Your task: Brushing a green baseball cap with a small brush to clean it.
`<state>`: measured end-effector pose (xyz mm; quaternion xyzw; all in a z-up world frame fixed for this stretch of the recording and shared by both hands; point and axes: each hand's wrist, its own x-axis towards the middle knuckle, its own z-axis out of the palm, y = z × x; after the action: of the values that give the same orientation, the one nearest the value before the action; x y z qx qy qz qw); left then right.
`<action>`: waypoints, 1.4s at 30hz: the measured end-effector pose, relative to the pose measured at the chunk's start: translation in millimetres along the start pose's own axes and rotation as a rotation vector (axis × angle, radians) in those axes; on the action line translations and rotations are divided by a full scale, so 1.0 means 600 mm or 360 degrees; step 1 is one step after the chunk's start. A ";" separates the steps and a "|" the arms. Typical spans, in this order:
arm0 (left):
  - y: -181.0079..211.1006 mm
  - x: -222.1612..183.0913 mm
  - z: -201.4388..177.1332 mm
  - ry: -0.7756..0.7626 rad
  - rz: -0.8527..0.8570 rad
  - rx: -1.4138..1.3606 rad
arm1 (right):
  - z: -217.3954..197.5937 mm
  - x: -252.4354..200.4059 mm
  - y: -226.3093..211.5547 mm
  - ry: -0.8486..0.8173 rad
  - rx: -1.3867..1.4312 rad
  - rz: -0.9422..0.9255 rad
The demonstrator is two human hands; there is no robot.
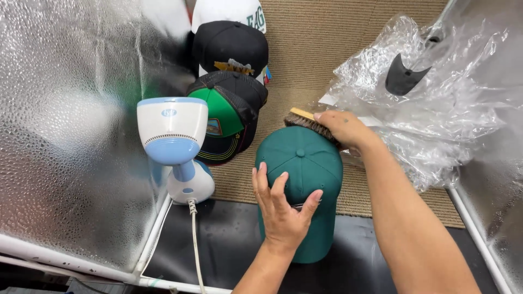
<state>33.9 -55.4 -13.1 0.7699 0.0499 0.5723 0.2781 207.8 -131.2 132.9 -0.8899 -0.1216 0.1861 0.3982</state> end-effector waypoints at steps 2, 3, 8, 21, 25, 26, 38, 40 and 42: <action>-0.004 0.008 0.005 -0.0003 0.0002 0.0004 | -0.002 0.039 0.027 0.0206 -0.0267 -0.0333; -0.005 0.008 0.004 -0.0010 0.0000 0.0005 | 0.002 0.056 0.045 0.0406 -0.0536 -0.0663; -0.008 -0.003 0.009 -0.0009 -0.0052 -0.0015 | 0.032 -0.061 -0.007 0.0168 -0.0715 -0.1210; -0.011 -0.011 0.012 0.0011 -0.0008 0.0026 | 0.020 -0.064 -0.040 0.0199 -0.0808 -0.0821; -0.010 -0.010 0.008 -0.0034 -0.0003 0.0015 | 0.019 -0.044 -0.037 -0.0069 -0.0804 -0.1119; -0.010 -0.009 0.009 -0.0009 0.0003 0.0010 | 0.007 -0.023 -0.032 -0.0044 -0.0555 -0.0743; -0.099 0.166 0.012 0.0028 -0.0004 0.0144 | 0.035 -0.124 0.135 0.0820 -0.0271 -0.1003; -0.136 0.196 0.046 -0.0166 -0.0002 0.0178 | 0.069 -0.142 0.173 0.0870 -0.0286 -0.1111; -0.159 0.210 0.074 -0.1229 -0.0782 -0.0130 | 0.087 -0.149 0.211 0.0976 0.0034 -0.0685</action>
<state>140.1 58.0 39.7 0.8805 0.1011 0.1621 0.4339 113.5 -211.5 26.3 -0.8542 -0.1788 -0.1759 0.4554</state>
